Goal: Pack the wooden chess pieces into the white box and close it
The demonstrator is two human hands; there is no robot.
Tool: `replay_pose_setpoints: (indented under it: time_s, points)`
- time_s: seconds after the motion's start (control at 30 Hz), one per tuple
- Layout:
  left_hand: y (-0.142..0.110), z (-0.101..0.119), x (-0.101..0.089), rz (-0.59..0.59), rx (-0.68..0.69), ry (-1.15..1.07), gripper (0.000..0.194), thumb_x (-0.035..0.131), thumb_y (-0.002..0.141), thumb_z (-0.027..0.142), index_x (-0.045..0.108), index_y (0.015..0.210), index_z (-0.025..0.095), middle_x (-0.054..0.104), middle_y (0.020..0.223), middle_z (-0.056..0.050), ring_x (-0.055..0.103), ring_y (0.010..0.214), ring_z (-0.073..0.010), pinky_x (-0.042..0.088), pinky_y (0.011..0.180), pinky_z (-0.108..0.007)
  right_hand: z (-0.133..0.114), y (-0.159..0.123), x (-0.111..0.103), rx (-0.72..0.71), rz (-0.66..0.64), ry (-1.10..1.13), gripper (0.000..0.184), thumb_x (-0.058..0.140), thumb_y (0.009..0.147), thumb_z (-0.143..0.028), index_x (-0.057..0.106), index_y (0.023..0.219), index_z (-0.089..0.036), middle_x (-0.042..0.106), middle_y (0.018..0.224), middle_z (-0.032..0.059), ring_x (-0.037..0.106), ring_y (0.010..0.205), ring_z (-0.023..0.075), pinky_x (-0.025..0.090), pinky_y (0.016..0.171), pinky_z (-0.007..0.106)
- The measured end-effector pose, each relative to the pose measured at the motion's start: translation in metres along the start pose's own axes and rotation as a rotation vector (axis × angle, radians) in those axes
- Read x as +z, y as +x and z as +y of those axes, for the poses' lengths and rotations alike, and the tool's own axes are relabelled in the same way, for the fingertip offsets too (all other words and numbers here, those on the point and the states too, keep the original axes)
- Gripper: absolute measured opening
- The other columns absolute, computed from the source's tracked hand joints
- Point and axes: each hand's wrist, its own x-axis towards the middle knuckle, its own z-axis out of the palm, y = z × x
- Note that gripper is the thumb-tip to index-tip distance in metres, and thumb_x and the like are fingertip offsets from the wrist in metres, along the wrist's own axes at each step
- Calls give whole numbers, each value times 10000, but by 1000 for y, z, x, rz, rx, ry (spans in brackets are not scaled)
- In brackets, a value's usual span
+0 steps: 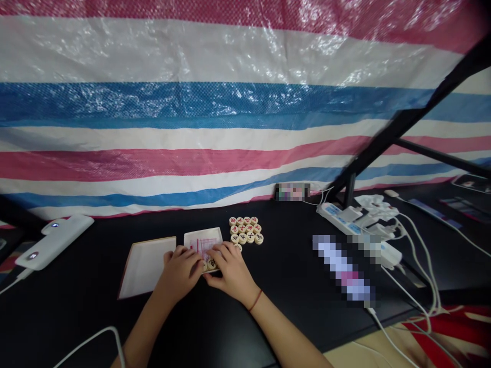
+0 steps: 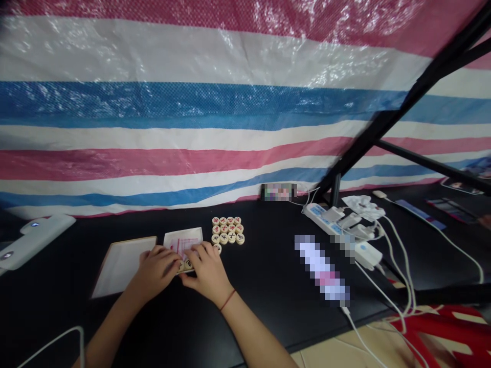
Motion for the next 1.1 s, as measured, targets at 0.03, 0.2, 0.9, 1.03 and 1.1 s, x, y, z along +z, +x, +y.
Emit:
replay_pose_setpoints:
  time_s: [0.03,0.2,0.9,1.03,1.1]
  points:
    - [0,1,0,-5,11,-4,228,453,894,256,676,848,248,722,917,-11,546,978,-241,299,815,-410,0,0,0,1,-2,2,491,733,732,-337,582,1178,-200,607,1124,86,457,1094,273,417,918,423]
    - [0,1,-1,-34,27,-28,214,443,895,261,653,863,234,713,905,-13,559,962,-232,310,820,-404,1,1,1,8,7,18,459,726,730,-324,598,1154,-204,608,1118,93,464,1084,281,423,912,437]
    - [11,-3,1,23,0,-280,133,505,826,219,636,855,218,669,838,-14,629,802,-171,466,762,-300,-4,3,0,10,111,44,310,636,819,-249,599,1124,-209,663,1007,65,509,1060,249,393,914,402]
    - [12,-16,9,28,36,-247,152,496,858,248,642,880,209,657,892,-47,611,860,-197,477,799,-323,-5,4,1,-10,118,43,276,631,830,-249,612,1103,-215,662,1007,66,508,1056,245,403,918,405]
    - [12,-20,12,13,55,-207,169,482,872,249,645,882,206,651,909,-55,601,870,-200,468,809,-331,-6,4,1,-7,118,49,252,626,835,-245,618,1085,-216,662,1001,63,508,1049,243,409,911,402]
